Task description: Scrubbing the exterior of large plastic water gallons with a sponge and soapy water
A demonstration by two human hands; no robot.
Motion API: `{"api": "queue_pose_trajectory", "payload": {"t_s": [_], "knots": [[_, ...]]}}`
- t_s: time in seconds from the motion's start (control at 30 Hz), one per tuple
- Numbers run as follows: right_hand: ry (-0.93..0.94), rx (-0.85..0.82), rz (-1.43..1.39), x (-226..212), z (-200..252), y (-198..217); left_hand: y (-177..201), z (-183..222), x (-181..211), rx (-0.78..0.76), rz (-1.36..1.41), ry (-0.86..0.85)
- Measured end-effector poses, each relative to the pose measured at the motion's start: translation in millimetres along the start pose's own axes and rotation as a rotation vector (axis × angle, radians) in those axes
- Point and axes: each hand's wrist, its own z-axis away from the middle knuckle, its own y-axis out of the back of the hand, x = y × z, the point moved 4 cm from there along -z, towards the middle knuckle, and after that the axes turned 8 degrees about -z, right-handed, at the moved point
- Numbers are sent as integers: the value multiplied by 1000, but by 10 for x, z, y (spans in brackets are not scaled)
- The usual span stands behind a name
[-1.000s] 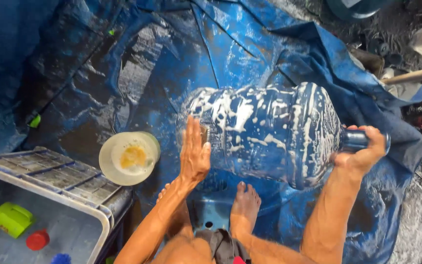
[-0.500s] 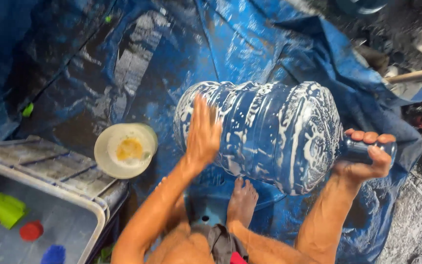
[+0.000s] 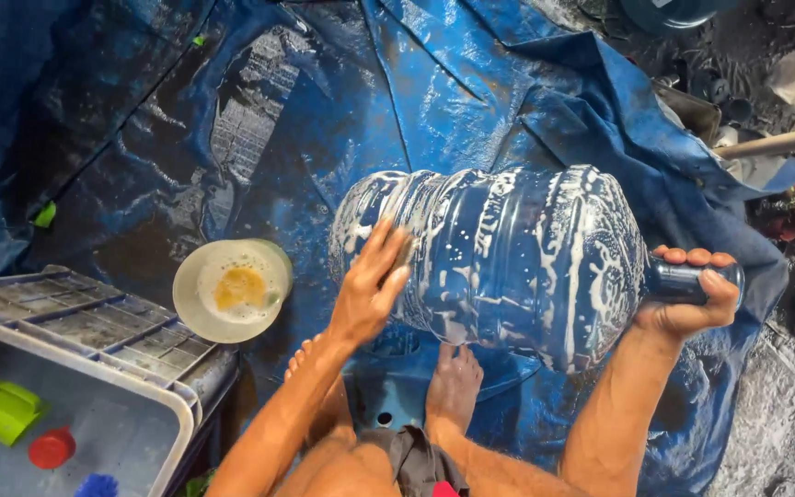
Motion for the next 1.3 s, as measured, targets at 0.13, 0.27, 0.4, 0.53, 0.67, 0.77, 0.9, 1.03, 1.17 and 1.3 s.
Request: {"api": "queue_pose_trajectory", "payload": {"t_s": [0.13, 0.27, 0.4, 0.53, 0.67, 0.77, 0.9, 1.03, 1.17, 1.3], "knots": [[-44, 9, -60, -28, 6, 96, -46, 353, -348, 317, 83, 141], [-106, -131, -33, -3, -58, 129, 13, -92, -436, 236, -217, 139], [-186, -500, -93, 16, -205, 268, -38, -1065, -988, -110, -182, 381], [-57, -239, 9, 60, -116, 25, -245, -1542, -1300, -402, -203, 401], [85, 144, 50, -9, -172, 131, 195, -1051, -248, -4, -306, 161], [32, 357, 75, -11, -6, -93, -144, -171, -291, 290, -379, -38], [6, 400, 84, 0, 46, -331, -579, 235, -451, 449, -268, -135], [6, 367, 70, -31, 260, -475, -598, 153, 274, 416, -208, -395], [61, 82, 13, -2, 282, -425, -356, -482, 609, 192, -204, -103], [30, -91, 17, 1, 561, -714, -169, -1470, 258, 33, -220, -97]]}}
